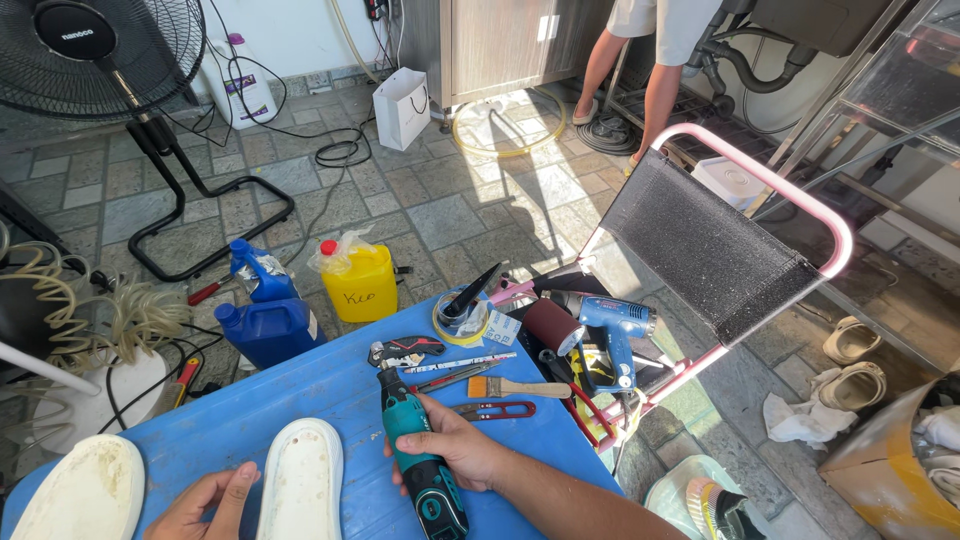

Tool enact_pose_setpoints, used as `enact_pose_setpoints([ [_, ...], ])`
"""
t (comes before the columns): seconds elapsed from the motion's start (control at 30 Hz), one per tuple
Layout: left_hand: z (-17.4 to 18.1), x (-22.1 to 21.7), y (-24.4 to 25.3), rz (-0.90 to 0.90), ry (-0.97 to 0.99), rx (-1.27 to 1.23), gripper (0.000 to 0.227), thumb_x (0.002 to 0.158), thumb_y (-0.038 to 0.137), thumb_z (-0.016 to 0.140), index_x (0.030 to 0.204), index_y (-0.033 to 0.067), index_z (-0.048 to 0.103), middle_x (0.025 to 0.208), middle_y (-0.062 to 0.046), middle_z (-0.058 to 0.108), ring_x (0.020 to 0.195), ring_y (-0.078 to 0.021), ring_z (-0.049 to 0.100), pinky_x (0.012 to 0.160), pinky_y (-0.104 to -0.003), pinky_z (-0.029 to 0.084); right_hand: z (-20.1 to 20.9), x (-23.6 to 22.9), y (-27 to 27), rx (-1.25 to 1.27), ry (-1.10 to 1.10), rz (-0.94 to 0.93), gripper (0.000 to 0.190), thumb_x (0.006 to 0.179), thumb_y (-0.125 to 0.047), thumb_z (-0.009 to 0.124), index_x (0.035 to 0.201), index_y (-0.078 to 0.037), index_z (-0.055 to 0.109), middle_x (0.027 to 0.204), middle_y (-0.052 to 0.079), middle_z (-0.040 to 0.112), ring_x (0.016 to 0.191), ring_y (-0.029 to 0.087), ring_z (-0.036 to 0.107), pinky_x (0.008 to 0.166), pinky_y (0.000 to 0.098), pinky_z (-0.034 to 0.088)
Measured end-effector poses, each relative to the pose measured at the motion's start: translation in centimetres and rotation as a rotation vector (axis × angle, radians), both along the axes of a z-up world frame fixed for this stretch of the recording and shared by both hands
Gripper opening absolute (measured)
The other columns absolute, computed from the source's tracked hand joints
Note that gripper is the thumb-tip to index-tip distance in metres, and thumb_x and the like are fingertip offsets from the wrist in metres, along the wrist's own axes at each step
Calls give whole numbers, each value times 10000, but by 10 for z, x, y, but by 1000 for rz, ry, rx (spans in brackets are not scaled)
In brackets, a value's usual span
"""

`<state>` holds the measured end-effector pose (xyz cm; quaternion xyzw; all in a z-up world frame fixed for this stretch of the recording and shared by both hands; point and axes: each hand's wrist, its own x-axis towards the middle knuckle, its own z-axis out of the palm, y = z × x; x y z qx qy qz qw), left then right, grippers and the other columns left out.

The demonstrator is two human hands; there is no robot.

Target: The person uses a handheld rotary tool to grind the surface of a white shoe sole. They hold the sole with their left hand and operate the tool with their right hand, moving it along the length of the sole to smooth or shape the material. The task is performed on a blue workbench in a workshop setting.

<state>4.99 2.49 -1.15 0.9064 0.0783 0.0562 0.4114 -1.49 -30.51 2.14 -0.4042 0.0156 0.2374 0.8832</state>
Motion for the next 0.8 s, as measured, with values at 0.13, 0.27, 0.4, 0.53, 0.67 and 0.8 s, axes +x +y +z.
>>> enact_pose_setpoints([
  [0.13, -12, 3, 5, -54, -101, -47, 258, 966, 270, 755, 989, 22, 825, 898, -188, 806, 908, -250, 789, 899, -372, 591, 1, 1, 0, -19, 19, 0, 809, 932, -180, 771, 1578, -137, 287, 1123, 148, 644, 873, 249, 726, 721, 434, 638],
  [0.27, 0, -1, -1, -50, -126, -53, 233, 980, 245, 723, 1060, 45, 814, 987, -186, 794, 919, -262, 778, 871, -388, 597, 1, 1, 0, 1, 13, 2, 828, 939, -178, 777, 1598, -135, 277, 1128, 149, 642, 883, 249, 727, 733, 434, 640],
  [0.4, 10, -6, -6, -37, -151, -65, 219, 971, 210, 728, 1108, 57, 804, 1017, -186, 787, 923, -289, 782, 868, -406, 604, 0, 4, 0, -5, 20, 8, 833, 933, -175, 775, 1598, -145, 275, 1121, 149, 643, 880, 252, 728, 730, 435, 640],
  [0.53, -2, 0, -4, -70, -194, -162, 224, 973, 194, 714, 1138, 58, 779, 1076, -193, 768, 991, -314, 761, 829, -433, 614, -1, 2, -1, 10, 15, 22, 822, 948, -166, 772, 1609, -141, 284, 1122, 149, 642, 880, 259, 724, 724, 437, 632],
  [0.67, -18, 7, 5, -92, -160, -161, 239, 951, 198, 728, 1133, 50, 772, 1041, -191, 768, 987, -294, 752, 803, -424, 606, -2, 4, -1, 17, 8, 23, 808, 948, -153, 765, 1598, -129, 286, 1132, 147, 641, 887, 258, 723, 744, 448, 638],
  [0.8, -25, 0, 12, -66, -162, -134, 223, 970, 229, 749, 1081, 41, 797, 807, -162, 786, 797, -233, 769, 828, -354, 589, -1, -2, 2, 6, 22, 17, 804, 944, -152, 762, 1598, -144, 296, 1131, 144, 639, 884, 256, 724, 742, 445, 639],
])
